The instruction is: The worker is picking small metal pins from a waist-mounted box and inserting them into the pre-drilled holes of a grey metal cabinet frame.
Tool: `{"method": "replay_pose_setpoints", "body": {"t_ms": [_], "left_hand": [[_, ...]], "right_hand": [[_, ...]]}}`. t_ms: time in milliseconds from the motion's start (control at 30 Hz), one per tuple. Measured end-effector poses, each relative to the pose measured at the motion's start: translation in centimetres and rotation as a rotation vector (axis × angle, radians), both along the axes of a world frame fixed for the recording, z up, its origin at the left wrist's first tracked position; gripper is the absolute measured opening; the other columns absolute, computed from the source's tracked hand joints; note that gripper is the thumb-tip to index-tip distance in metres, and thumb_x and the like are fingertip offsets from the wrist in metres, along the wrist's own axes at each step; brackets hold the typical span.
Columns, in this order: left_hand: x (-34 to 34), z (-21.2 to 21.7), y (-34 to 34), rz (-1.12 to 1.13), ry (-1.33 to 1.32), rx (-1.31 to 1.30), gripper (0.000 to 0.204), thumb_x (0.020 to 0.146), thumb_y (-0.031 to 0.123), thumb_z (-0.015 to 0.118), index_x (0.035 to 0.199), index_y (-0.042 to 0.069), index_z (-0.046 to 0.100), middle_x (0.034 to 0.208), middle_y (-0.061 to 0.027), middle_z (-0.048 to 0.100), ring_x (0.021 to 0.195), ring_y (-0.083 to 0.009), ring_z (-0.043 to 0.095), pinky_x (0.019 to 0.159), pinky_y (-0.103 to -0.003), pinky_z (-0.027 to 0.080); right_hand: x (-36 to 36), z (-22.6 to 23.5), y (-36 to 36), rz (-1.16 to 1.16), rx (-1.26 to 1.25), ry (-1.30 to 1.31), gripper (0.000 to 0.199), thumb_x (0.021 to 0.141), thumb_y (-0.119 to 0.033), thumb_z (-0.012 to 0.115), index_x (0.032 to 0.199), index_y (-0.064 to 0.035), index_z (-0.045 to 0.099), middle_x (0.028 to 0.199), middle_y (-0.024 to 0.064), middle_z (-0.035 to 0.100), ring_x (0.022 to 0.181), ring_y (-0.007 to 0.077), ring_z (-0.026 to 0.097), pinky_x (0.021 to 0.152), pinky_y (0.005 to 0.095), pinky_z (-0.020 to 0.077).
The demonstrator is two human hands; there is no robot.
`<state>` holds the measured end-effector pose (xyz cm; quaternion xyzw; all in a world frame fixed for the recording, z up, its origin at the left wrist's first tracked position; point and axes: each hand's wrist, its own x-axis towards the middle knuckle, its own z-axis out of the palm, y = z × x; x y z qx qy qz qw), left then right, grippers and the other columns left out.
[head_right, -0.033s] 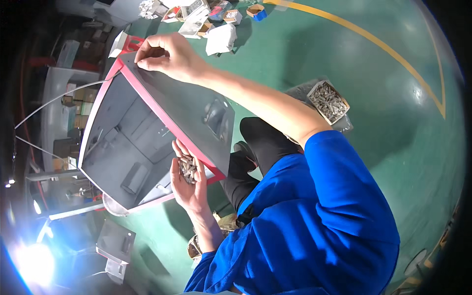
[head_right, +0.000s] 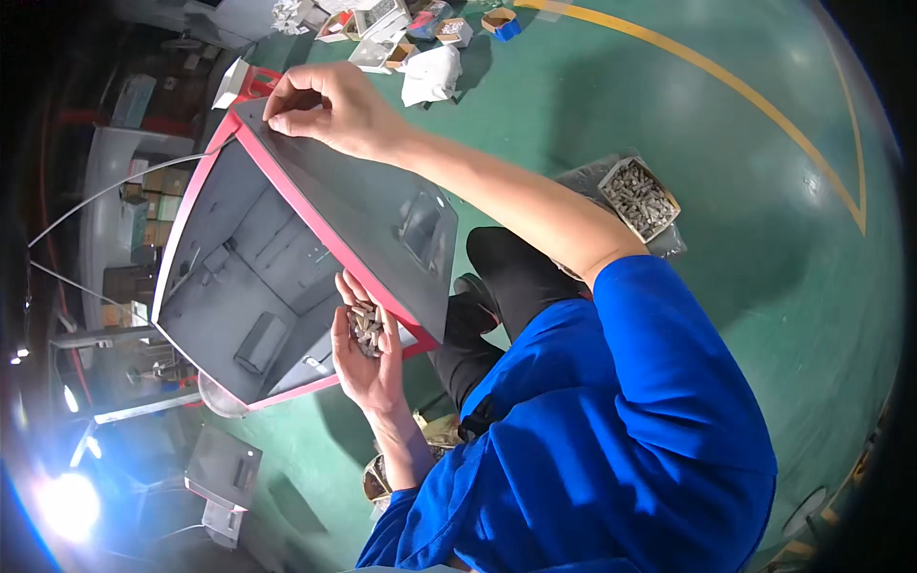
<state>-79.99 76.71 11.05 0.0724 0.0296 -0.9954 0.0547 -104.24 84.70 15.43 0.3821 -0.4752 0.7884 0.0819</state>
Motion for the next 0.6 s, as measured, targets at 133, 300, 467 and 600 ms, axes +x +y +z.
{"method": "replay_pose_setpoints", "body": {"t_ms": [133, 300, 467, 600], "left_hand": [[1.1, 0.1, -0.1, 0.044, 0.004, -0.042, 0.041, 0.097, 0.018, 0.037, 0.136, 0.006, 0.039, 0.139, -0.0103, 0.042, 0.132, -0.0249, 0.036, 0.108, -0.043, 0.032], [1.9, -0.4, -1.5, 0.033, 0.029, -0.101, 0.042, 0.097, 0.019, 0.037, 0.136, 0.002, 0.037, 0.14, -0.0137, 0.041, 0.131, -0.0258, 0.037, 0.108, -0.04, 0.032], [3.1, 0.0, -2.9, 0.023, 0.048, -0.012, 0.042, 0.098, 0.02, 0.032, 0.138, 0.004, 0.035, 0.143, -0.0116, 0.038, 0.133, -0.0281, 0.034, 0.107, -0.046, 0.033], [3.9, -0.3, -3.7, 0.067, 0.018, -0.045, 0.044, 0.098, 0.02, 0.032, 0.138, 0.002, 0.033, 0.143, -0.0153, 0.036, 0.134, -0.0304, 0.032, 0.107, -0.046, 0.033]], "right_hand": [[1.0, 0.5, -0.2, -0.23, 0.081, 0.223, 0.01, 0.084, -0.008, 0.064, 0.09, 0.0, 0.063, 0.08, 0.0031, 0.064, 0.075, 0.0083, 0.06, 0.068, 0.0225, 0.0487], [1.7, 0.2, -1.5, -0.202, 0.068, 0.209, 0.013, 0.082, -0.014, 0.067, 0.084, -0.0018, 0.062, 0.07, 0.0048, 0.059, 0.063, 0.0119, 0.056, 0.058, 0.0255, 0.0444], [3.9, 1.5, -3.2, -0.438, 0.242, 0.272, 0.018, 0.09, -0.015, 0.059, 0.085, 0.0019, 0.056, 0.069, 0.002, 0.052, 0.064, 0.0077, 0.047, 0.057, 0.0251, 0.0384], [4.2, 1.2, -3.9, -0.34, 0.078, 0.252, 0.011, 0.09, -0.011, 0.056, 0.087, -0.0002, 0.054, 0.074, 0.0001, 0.053, 0.067, 0.0072, 0.047, 0.06, 0.0227, 0.0394]]}}
